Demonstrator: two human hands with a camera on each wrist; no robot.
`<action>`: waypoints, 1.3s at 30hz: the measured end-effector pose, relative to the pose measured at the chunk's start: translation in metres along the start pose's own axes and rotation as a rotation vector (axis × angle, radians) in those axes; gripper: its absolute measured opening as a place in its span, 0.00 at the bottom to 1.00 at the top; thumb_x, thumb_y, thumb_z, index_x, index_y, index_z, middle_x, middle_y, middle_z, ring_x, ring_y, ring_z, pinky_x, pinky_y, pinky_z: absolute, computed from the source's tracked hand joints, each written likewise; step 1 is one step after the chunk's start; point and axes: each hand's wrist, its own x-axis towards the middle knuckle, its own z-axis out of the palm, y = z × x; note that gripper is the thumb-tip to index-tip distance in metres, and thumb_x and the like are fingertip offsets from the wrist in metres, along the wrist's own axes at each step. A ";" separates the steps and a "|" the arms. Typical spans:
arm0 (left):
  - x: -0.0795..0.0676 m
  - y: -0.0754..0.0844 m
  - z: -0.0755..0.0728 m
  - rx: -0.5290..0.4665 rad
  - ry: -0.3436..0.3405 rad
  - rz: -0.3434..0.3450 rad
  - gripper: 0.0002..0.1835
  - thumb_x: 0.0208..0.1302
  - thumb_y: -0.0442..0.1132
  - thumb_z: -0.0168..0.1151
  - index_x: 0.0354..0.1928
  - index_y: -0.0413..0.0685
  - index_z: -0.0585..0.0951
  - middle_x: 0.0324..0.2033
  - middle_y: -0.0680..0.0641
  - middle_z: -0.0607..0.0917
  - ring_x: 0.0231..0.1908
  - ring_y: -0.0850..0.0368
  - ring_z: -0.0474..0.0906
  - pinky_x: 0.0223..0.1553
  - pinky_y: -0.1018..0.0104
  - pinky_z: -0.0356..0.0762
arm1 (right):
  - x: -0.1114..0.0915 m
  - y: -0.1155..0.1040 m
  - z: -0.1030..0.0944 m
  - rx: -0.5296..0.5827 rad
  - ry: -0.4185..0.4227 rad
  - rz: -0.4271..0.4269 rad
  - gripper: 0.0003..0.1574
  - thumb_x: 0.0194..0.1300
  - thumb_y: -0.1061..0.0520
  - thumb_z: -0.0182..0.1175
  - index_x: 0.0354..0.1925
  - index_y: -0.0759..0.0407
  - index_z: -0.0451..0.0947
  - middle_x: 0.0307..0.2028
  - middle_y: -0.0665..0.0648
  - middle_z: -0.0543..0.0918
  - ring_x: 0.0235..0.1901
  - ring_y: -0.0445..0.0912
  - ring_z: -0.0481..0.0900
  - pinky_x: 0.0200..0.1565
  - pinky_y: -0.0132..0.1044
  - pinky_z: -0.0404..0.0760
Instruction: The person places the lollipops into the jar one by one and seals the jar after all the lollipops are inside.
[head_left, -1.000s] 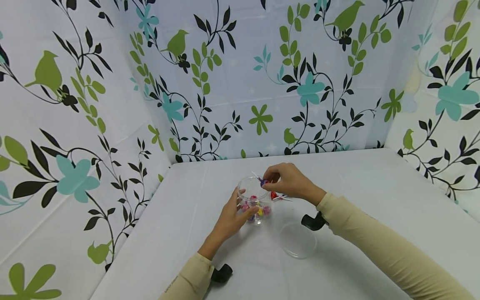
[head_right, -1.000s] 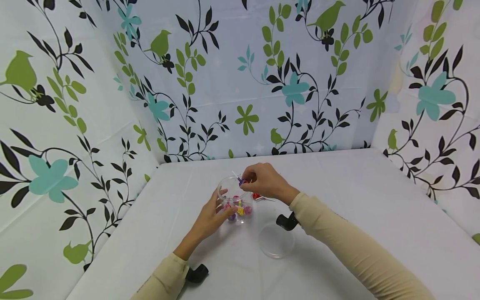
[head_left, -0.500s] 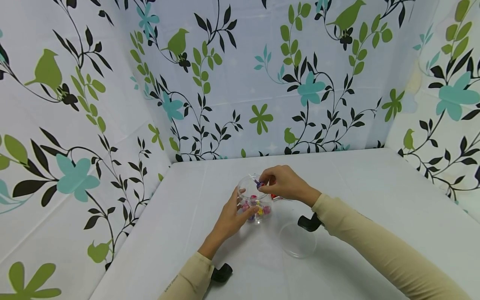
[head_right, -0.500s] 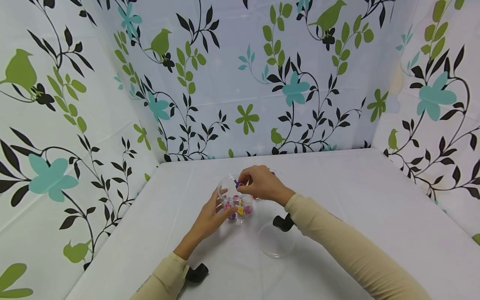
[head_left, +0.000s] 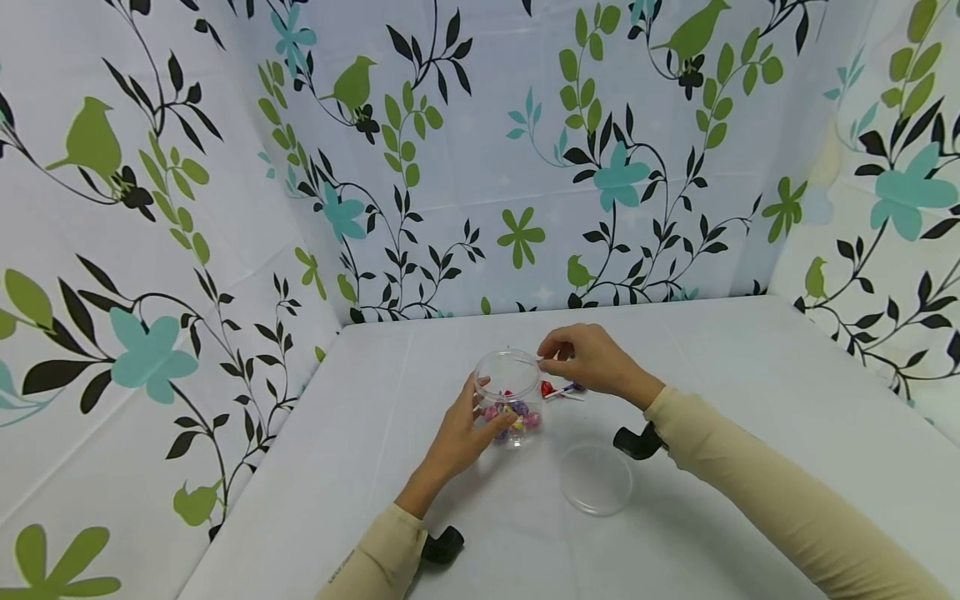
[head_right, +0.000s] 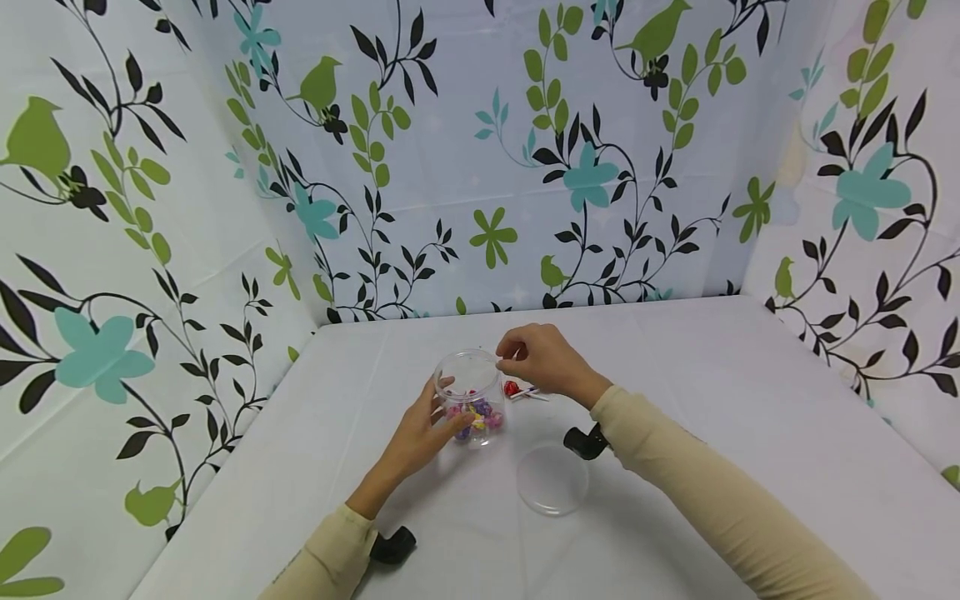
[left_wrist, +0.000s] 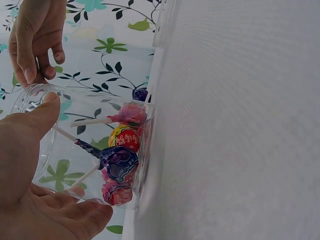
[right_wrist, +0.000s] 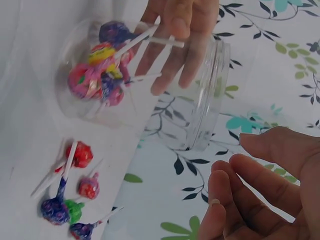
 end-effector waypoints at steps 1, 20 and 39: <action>0.000 0.000 0.000 -0.001 -0.001 0.002 0.49 0.71 0.51 0.70 0.82 0.48 0.51 0.75 0.36 0.65 0.72 0.35 0.65 0.69 0.46 0.68 | -0.001 0.003 -0.001 -0.003 0.003 0.003 0.08 0.68 0.59 0.72 0.44 0.61 0.88 0.35 0.49 0.85 0.35 0.46 0.80 0.37 0.40 0.83; 0.000 0.000 0.000 -0.025 0.001 0.011 0.49 0.71 0.49 0.70 0.82 0.46 0.51 0.75 0.33 0.64 0.72 0.35 0.64 0.70 0.46 0.67 | -0.010 0.053 0.005 -0.014 -0.019 0.158 0.07 0.68 0.60 0.70 0.43 0.62 0.87 0.36 0.52 0.85 0.36 0.48 0.79 0.37 0.39 0.83; 0.000 -0.002 0.000 -0.015 -0.004 0.026 0.49 0.71 0.49 0.70 0.82 0.45 0.51 0.75 0.35 0.64 0.72 0.33 0.63 0.69 0.45 0.67 | -0.008 0.078 0.017 -0.044 -0.056 0.194 0.04 0.68 0.64 0.69 0.41 0.63 0.87 0.36 0.53 0.85 0.37 0.49 0.80 0.38 0.42 0.84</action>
